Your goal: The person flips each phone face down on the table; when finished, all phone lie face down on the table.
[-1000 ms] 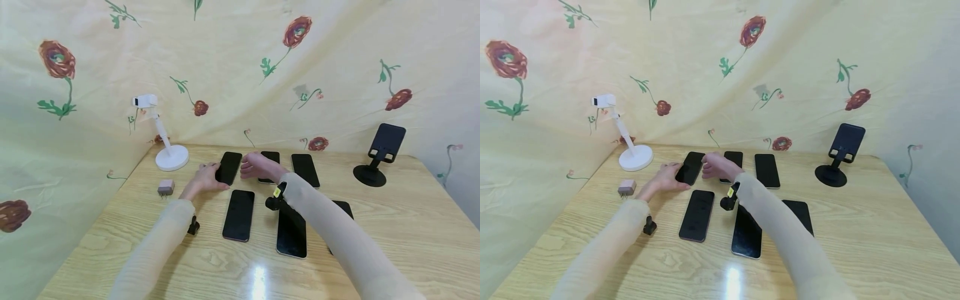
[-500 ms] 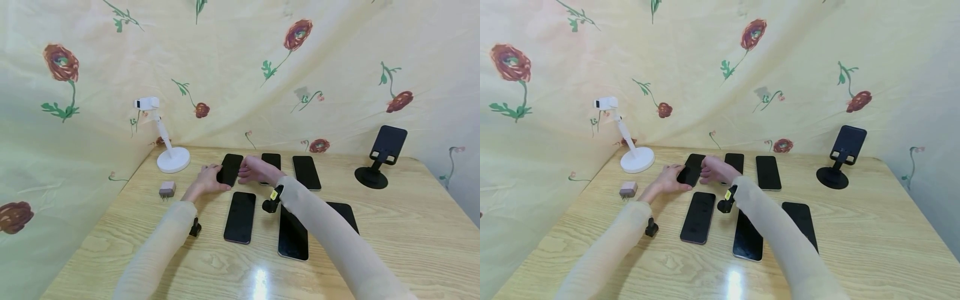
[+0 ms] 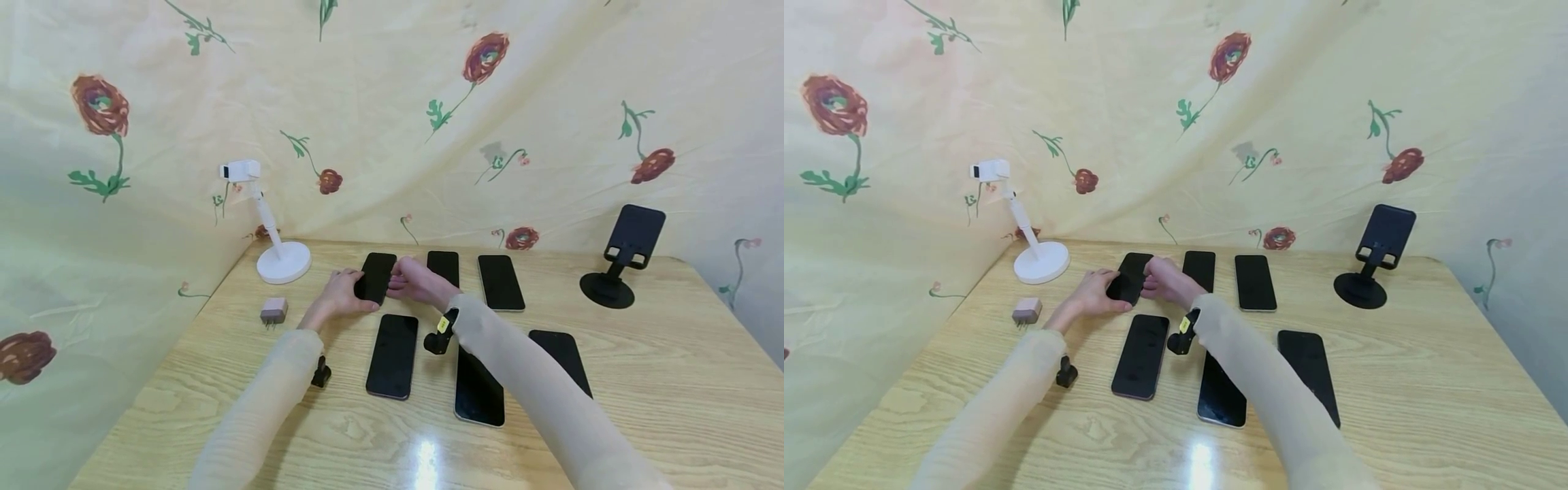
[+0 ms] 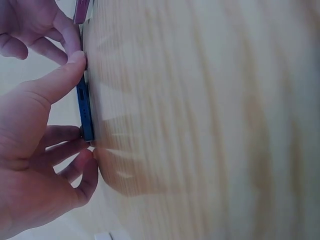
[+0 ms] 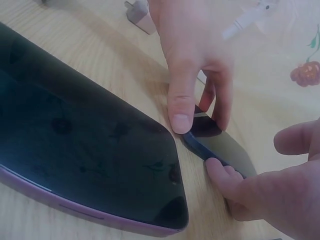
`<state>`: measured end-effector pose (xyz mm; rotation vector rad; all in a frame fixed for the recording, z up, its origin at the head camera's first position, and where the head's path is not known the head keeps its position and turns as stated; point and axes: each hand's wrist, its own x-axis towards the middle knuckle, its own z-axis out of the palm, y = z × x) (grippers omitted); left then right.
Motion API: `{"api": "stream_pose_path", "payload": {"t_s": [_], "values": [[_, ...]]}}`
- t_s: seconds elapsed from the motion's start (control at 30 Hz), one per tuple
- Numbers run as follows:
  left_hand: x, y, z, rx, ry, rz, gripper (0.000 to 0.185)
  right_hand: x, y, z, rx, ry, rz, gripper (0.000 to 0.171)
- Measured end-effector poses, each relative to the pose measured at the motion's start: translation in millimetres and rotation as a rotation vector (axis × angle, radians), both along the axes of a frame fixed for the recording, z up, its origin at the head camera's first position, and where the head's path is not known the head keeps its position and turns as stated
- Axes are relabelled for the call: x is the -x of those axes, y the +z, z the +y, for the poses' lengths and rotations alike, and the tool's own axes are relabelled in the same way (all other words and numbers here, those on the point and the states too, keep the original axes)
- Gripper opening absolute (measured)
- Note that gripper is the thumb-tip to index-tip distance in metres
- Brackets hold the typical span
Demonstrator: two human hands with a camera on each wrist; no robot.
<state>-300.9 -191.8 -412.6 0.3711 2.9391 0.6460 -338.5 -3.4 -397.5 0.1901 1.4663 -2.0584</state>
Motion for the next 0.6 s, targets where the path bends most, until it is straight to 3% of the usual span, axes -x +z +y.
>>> {"api": "stream_pose_path", "payload": {"t_s": [0.2, 0.4, 0.6], "values": [[-0.8, 1.5, -0.2, -0.017, 0.007, -0.025, 0.088, -0.7, -1.5, -1.8, 0.016, -0.022, 0.006, 0.011], [0.6, 1.5, 0.1, -0.042, 0.003, -0.050, 0.087, 1.5, -5.5, -3.8, 0.027, -0.041, 0.026, 0.026], [1.0, 0.9, -0.2, -0.075, 0.012, -0.064, 0.085, 2.7, -5.6, -4.3, 0.026, -0.037, 0.017, 0.024]]}}
